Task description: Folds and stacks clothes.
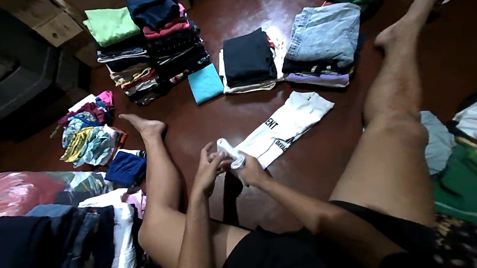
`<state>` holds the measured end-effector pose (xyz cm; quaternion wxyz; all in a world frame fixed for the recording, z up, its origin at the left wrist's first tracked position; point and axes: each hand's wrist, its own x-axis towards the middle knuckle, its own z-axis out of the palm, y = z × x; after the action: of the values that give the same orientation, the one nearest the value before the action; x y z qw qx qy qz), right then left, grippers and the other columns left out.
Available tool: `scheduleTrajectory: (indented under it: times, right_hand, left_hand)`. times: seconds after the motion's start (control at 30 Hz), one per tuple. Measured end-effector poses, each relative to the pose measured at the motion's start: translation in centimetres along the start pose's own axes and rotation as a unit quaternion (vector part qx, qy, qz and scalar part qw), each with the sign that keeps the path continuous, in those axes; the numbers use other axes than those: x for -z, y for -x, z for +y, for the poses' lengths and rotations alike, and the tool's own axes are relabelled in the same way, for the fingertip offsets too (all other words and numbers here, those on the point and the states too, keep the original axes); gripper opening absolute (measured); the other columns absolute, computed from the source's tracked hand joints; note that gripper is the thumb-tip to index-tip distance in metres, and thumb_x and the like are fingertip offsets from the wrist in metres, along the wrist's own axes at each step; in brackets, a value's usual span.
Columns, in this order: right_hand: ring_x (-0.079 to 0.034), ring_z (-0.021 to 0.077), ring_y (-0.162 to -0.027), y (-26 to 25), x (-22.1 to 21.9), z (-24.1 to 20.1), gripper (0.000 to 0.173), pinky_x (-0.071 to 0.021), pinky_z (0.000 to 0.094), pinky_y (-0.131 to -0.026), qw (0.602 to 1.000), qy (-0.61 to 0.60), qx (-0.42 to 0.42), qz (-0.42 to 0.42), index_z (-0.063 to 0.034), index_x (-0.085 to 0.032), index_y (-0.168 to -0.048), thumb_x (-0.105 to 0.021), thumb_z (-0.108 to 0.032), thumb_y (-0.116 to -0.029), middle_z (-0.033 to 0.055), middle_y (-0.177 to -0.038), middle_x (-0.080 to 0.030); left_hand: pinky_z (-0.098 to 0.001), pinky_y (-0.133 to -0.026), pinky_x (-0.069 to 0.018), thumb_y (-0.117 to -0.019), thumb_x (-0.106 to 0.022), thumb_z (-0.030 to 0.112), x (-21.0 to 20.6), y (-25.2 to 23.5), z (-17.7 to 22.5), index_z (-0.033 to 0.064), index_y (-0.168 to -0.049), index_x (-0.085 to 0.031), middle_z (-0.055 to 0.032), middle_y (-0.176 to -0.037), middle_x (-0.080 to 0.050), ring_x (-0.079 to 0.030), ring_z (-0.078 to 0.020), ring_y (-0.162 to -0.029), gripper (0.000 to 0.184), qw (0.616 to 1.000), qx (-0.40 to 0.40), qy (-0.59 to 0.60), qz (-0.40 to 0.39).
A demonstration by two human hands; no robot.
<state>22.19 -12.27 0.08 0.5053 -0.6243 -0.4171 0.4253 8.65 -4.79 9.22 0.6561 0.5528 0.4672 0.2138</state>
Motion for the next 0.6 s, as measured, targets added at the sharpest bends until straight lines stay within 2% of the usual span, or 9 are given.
scheduleTrajectory:
  times: [0.07, 0.1, 0.2, 0.3, 0.37, 0.47, 0.6]
  right_hand:
    - [-0.07, 0.018, -0.097, -1.4, 2.8, 0.8, 0.035, -0.058, 0.0393, -0.091, 0.99, -0.1, -0.046, 0.085, 0.0048, -0.065, -0.122, -0.071, -0.011, -0.0912, 0.0152, -0.105, -0.072]
    - [-0.07, 0.0191, -0.096, -2.0, 4.2, 1.5, 0.035, -0.0584, 0.0404, -0.089, 0.981, -0.131, -0.074, 0.121, 0.0057, -0.064, -0.121, -0.072, -0.009, -0.0912, 0.0161, -0.105, -0.071]
    - [-0.067, 0.0278, -0.103, -3.6, 7.8, 4.4, 0.046, -0.0574, 0.0498, -0.087, 0.955, -0.151, -0.185, 0.178, 0.0025, -0.06, -0.131, -0.073, -0.008, -0.0883, 0.0203, -0.115, -0.068]
    - [-0.068, 0.0304, -0.1, -3.8, 9.1, 5.9, 0.05, -0.0593, 0.0519, -0.079, 0.94, -0.14, -0.251, 0.185, -0.0025, -0.06, -0.134, -0.072, -0.003, -0.0855, 0.0205, -0.118, -0.067]
    - [-0.068, 0.0321, -0.099, -3.4, 9.1, 5.7, 0.054, -0.0588, 0.0525, -0.076, 0.936, -0.129, -0.265, 0.192, -0.0046, -0.059, -0.137, -0.071, -0.001, -0.0839, 0.0214, -0.12, -0.066]
    - [-0.066, 0.0348, -0.106, -2.7, 9.2, 5.2, 0.065, -0.0581, 0.0544, -0.079, 0.932, -0.133, -0.269, 0.205, -0.0069, -0.053, -0.147, -0.068, 0.0, -0.0845, 0.0234, -0.129, -0.062]
    - [-0.067, 0.0357, -0.105, -1.8, 10.2, 5.8, 0.067, -0.0593, 0.0556, -0.078, 0.93, -0.108, -0.287, 0.203, -0.008, -0.053, -0.147, -0.067, 0.002, -0.0824, 0.0238, -0.128, -0.063]
  left_hand:
    - [-0.0399, -0.091, -0.0601, -0.1068, -0.048, 0.018, -0.7, -1.0, -0.1, 0.0051, -0.158, -0.022, -0.0184, -0.116, -0.068, -0.073, -0.0257, -0.099, 0.059, 0.999, -0.041, -0.009, -0.026]
    - [-0.0395, -0.091, -0.0606, -0.1071, -0.049, 0.018, -1.0, -1.5, -0.6, 0.0048, -0.157, -0.026, -0.0181, -0.115, -0.069, -0.073, -0.0251, -0.099, 0.057, 0.999, -0.045, -0.021, -0.021]
    - [-0.0367, -0.083, -0.0592, -0.1064, -0.053, 0.018, -1.4, -3.3, -5.3, 0.0015, -0.151, -0.04, -0.0175, -0.116, -0.068, -0.07, -0.0212, -0.094, 0.049, 0.998, -0.023, -0.055, 0.028]
    - [-0.0422, -0.083, -0.0611, -0.1044, -0.056, 0.014, -2.3, -4.8, -11.5, -0.0012, -0.144, -0.048, -0.0207, -0.118, -0.067, -0.072, -0.025, -0.092, 0.043, 0.989, 0.032, -0.093, 0.107]
    - [-0.0437, -0.082, -0.0617, -0.1026, -0.058, 0.014, -3.0, -5.3, -12.1, 0.0012, -0.144, -0.049, -0.019, -0.115, -0.067, -0.071, -0.0254, -0.092, 0.044, 0.984, 0.046, -0.122, 0.125]
    - [-0.0419, -0.081, -0.0618, -0.1027, -0.059, 0.019, -3.1, -5.9, -11.4, 0.0032, -0.148, -0.045, -0.0172, -0.117, -0.067, -0.071, -0.0238, -0.092, 0.05, 0.986, 0.031, -0.124, 0.103]
    - [-0.0427, -0.083, -0.0612, -0.1015, -0.06, 0.017, -3.2, -5.9, -12.0, 0.0032, -0.147, -0.046, -0.0179, -0.118, -0.066, -0.071, -0.0245, -0.093, 0.05, 0.983, 0.027, -0.137, 0.121]
